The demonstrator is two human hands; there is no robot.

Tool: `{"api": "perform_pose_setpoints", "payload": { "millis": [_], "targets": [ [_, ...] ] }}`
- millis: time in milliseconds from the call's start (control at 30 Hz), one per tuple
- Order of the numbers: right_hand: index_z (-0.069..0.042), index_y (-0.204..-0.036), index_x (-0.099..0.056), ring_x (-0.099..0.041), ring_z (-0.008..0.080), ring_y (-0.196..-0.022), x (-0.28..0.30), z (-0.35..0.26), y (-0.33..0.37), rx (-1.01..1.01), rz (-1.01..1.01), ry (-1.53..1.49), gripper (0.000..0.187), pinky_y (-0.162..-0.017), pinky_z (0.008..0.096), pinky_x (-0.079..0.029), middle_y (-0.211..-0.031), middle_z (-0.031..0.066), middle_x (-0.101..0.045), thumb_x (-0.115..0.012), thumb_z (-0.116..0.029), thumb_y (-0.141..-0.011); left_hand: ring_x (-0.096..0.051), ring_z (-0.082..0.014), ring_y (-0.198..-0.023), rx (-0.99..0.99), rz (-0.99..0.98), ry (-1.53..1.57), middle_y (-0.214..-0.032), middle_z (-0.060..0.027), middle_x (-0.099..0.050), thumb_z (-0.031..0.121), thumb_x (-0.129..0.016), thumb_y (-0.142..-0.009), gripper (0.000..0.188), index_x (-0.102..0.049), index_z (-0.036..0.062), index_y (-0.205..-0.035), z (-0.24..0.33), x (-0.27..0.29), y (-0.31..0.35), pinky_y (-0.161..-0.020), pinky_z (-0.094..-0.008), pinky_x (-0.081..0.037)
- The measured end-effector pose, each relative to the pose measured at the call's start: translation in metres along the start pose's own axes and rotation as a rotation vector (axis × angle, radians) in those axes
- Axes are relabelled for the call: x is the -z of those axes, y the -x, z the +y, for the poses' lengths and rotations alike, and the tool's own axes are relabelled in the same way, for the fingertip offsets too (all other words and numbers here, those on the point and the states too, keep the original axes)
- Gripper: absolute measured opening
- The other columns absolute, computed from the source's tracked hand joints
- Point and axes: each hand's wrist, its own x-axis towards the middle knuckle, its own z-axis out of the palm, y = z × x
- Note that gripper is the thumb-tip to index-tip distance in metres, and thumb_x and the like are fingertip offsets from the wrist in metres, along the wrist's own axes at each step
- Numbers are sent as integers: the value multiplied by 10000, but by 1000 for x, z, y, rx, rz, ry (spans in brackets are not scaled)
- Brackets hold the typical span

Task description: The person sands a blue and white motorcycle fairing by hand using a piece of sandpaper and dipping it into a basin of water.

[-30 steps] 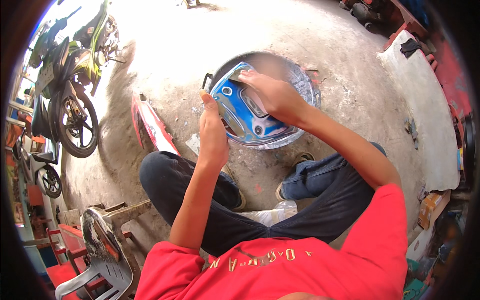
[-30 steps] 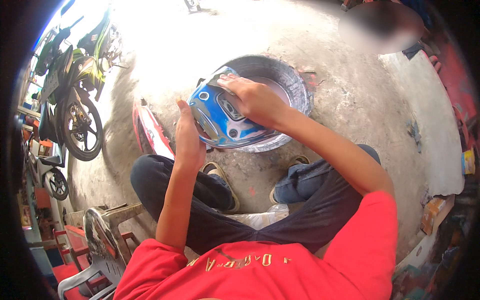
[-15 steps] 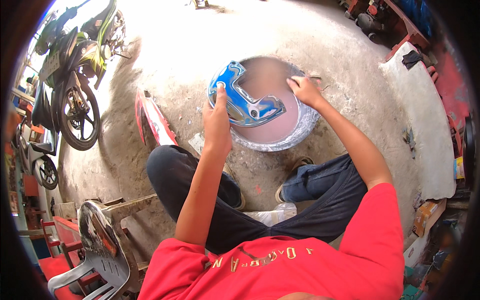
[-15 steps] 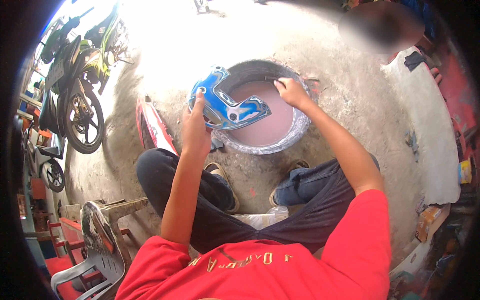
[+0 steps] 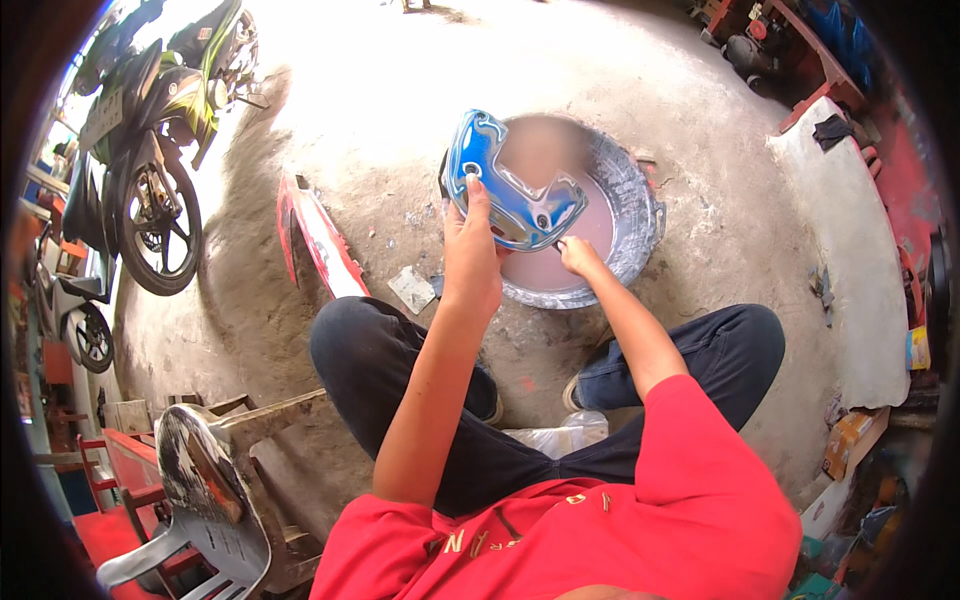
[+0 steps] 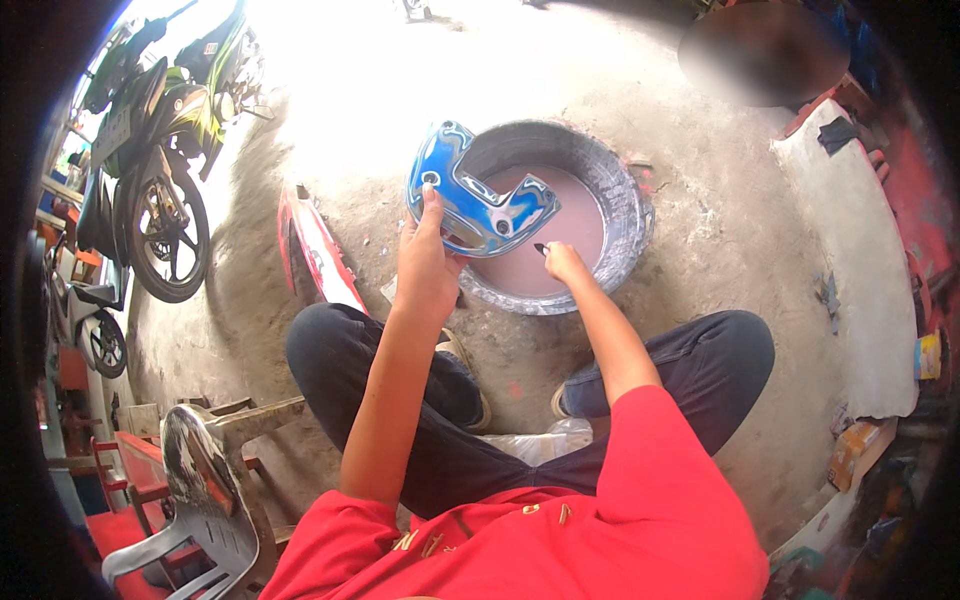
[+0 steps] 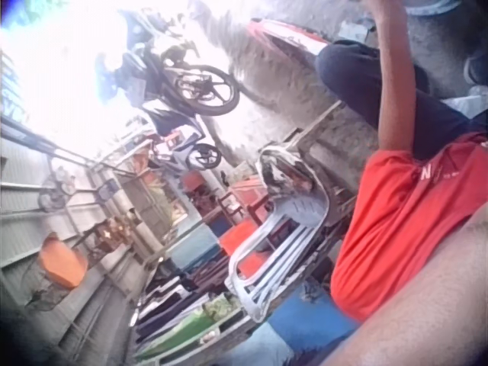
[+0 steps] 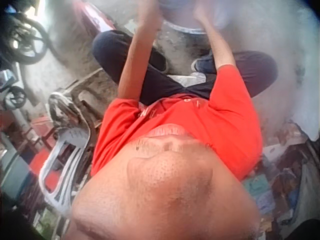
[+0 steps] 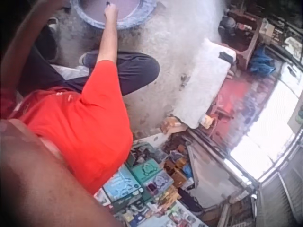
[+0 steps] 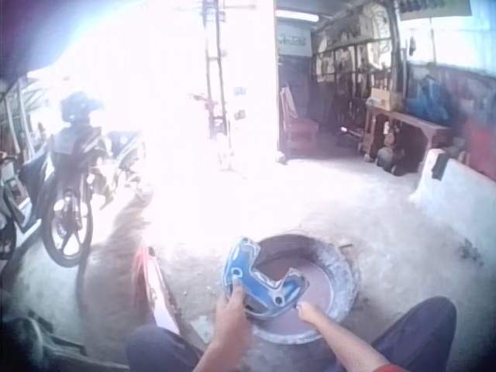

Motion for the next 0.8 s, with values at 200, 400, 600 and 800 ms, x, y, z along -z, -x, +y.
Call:
{"api": "perform_pose_setpoints", "payload": {
  "millis": [200, 400, 600, 800],
  "targets": [
    [-52, -1185, -701, -652, 432, -1109, -50, 1, 1, 18, -260, 160, 325, -952, 511, -520, -1140, 264, -689, -632, -257, -943, -628, -199, -1126, 11, -40, 72, -1240, -63, -625, 383, -557, -1058, 404, -507, 101, -1344, -5, 10, -7, -927, -423, -538],
    [-55, -1170, -722, -702, 327, -1071, -47, 75, -43, 43, -204, -118, 375, -923, 415, -547, -1144, 186, -732, -737, -304, -889, -638, -192, -1116, 35, -129, 150, -1238, -59, -628, 357, -546, -1066, 372, -509, 105, -1338, -14, -14, -10, -923, -420, -550],
    [6, -1195, -708, -691, 194, -964, 117, 10, -80, 206, 16, -350, 472, -861, 345, -559, -1076, 136, -757, -784, -339, -881, -647, -192, -1101, -26, -23, 95, -1233, -66, -627, 329, -565, -1057, 356, -510, 117, -1337, -8, 0, -8, -913, -436, -564],
    [1, -1064, -727, -642, 100, -710, 282, -94, -22, 228, 78, -467, 388, -653, 259, -512, -846, 35, -719, -644, -374, -1008, -664, -190, -1052, -7, 7, -1, -1220, -75, -625, 356, -582, -1046, 398, -506, 88, -1330, -6, 2, -8, -879, -420, -583]
  ]
}}
